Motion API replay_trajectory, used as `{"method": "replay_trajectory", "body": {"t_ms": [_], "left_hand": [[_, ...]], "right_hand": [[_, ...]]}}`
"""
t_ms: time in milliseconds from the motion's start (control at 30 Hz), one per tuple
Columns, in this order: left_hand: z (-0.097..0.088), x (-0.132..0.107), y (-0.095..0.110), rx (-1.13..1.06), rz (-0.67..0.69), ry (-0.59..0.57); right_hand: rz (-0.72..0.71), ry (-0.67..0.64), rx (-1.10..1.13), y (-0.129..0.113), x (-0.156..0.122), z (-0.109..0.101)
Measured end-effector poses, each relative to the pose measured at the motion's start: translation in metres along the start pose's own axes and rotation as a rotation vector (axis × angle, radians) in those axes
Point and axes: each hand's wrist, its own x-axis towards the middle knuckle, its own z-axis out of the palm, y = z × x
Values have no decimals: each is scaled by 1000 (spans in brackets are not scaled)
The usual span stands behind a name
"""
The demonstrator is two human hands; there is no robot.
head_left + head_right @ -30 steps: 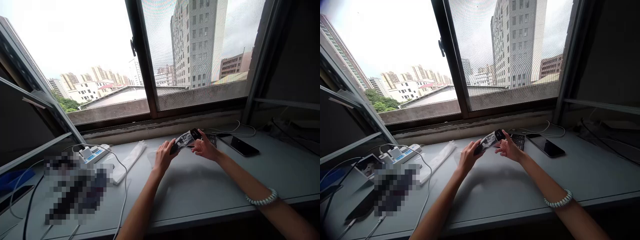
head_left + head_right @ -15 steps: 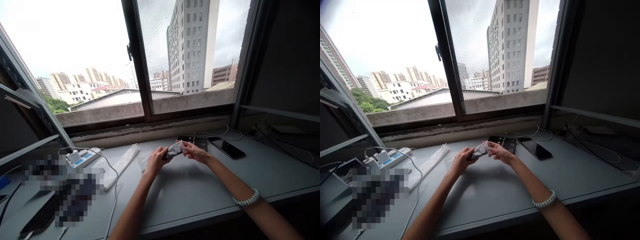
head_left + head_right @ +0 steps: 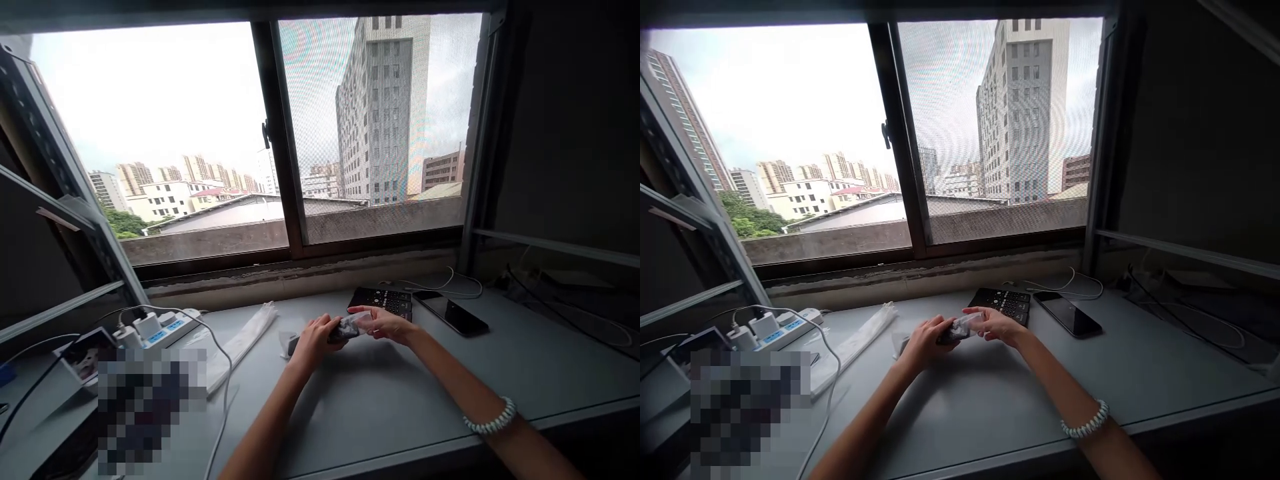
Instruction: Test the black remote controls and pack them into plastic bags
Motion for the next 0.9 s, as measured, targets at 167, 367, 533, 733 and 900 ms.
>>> {"method": "replay_trajectory", "body": {"t_ms": [167, 367, 533, 733, 900], "left_hand": [[2, 0, 3, 2, 20, -44], [1, 0, 5, -14, 37, -37], [3, -1, 7, -27, 2, -34], [5, -2, 9, -40, -29, 9], [6, -1, 11, -50, -34, -15]], "right_hand": [[41, 36, -17, 4, 4, 0], [10, 92, -71, 1, 1, 5], [-2, 133, -192, 3, 2, 6], [-3, 131, -211, 10, 9, 6], [-64, 227, -114, 10, 10, 13]]}}
